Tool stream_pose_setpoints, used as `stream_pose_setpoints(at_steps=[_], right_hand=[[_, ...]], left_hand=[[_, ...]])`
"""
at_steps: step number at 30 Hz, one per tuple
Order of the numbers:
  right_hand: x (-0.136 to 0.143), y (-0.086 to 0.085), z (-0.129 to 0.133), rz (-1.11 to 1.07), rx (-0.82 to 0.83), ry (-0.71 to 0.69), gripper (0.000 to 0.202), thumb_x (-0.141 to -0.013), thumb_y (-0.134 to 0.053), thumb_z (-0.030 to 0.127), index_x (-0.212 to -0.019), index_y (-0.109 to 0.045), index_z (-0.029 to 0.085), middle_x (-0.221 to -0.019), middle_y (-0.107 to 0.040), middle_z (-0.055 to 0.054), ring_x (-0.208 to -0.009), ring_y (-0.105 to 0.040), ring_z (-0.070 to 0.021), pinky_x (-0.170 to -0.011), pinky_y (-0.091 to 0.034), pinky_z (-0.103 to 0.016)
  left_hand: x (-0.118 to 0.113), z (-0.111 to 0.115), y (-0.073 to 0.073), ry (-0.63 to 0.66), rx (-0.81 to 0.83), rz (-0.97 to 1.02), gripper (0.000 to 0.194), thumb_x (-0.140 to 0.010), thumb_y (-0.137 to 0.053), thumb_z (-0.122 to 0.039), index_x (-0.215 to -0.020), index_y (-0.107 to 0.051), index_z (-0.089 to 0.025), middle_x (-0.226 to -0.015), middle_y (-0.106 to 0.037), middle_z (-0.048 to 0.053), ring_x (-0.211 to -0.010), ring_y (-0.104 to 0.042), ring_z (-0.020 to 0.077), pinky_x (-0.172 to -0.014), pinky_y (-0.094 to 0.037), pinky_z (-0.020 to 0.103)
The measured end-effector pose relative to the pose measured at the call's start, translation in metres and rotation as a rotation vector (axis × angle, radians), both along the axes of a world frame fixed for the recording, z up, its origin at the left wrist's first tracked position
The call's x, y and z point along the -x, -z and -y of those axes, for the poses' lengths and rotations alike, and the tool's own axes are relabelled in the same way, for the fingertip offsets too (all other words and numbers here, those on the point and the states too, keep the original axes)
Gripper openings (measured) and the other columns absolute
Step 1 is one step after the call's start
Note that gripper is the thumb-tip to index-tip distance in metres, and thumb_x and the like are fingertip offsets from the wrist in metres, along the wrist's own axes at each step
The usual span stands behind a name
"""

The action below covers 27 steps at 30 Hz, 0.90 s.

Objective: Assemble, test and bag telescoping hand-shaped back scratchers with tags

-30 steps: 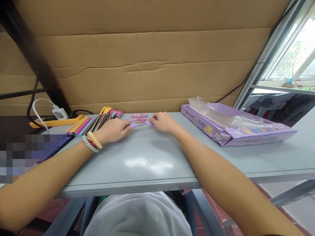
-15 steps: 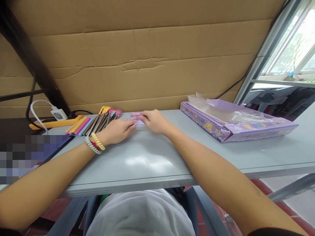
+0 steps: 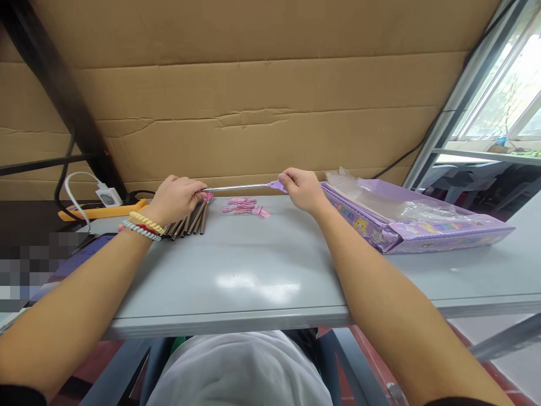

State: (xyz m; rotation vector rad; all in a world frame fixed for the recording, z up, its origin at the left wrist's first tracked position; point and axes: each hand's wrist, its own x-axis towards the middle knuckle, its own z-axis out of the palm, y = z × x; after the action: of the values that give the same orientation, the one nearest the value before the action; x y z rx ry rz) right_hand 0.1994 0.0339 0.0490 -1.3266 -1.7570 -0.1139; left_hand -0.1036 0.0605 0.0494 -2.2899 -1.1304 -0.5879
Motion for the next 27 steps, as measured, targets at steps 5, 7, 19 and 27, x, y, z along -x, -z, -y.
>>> stream_pose_setpoints(at_steps=[5, 7, 19, 27], right_hand=[[-0.004, -0.005, 0.003, 0.015, 0.000, 0.021, 0.029, -0.084, -0.043, 0.040, -0.070, -0.058, 0.019, -0.063, -0.055, -0.002, -0.061, -0.048, -0.0140, -0.056, -0.034, -0.026], [-0.005, -0.006, 0.004, 0.015, 0.002, 0.018, 0.029, -0.084, -0.044, 0.040, -0.070, -0.058, 0.019, -0.062, -0.055, -0.002, -0.060, -0.047, -0.0136, -0.056, -0.034, -0.026], [-0.064, -0.017, 0.006, -0.177, -0.029, 0.156, 0.021, -0.081, -0.053, 0.025, -0.064, -0.059, 0.015, -0.056, -0.048, -0.001, -0.055, -0.041, -0.0096, -0.055, -0.032, -0.028], [-0.111, -0.019, 0.008, -0.451, -0.133, 0.253, 0.026, -0.083, -0.052, 0.023, -0.065, -0.062, 0.007, -0.051, -0.044, 0.001, -0.047, -0.038, -0.0023, -0.049, -0.028, -0.032]], left_hand=[[-0.003, 0.004, -0.005, 0.000, 0.051, 0.006, 0.031, -0.090, -0.032, -0.030, -0.095, -0.062, -0.021, -0.096, -0.069, 0.006, -0.093, -0.059, 0.0221, -0.075, -0.034, 0.035], [-0.003, 0.005, -0.006, -0.012, 0.050, 0.022, 0.031, -0.090, -0.033, -0.031, -0.092, -0.063, -0.022, -0.096, -0.069, 0.005, -0.093, -0.059, 0.0215, -0.076, -0.033, 0.035], [0.054, -0.014, -0.016, -0.199, 0.063, 0.091, 0.034, -0.088, -0.031, -0.032, -0.095, -0.063, -0.023, -0.100, -0.069, 0.005, -0.097, -0.058, 0.0230, -0.079, -0.035, 0.036], [0.111, -0.031, -0.009, -0.366, 0.061, 0.185, 0.040, -0.086, -0.030, -0.033, -0.104, -0.063, -0.020, -0.104, -0.065, 0.010, -0.102, -0.055, 0.0268, -0.082, -0.034, 0.039]])
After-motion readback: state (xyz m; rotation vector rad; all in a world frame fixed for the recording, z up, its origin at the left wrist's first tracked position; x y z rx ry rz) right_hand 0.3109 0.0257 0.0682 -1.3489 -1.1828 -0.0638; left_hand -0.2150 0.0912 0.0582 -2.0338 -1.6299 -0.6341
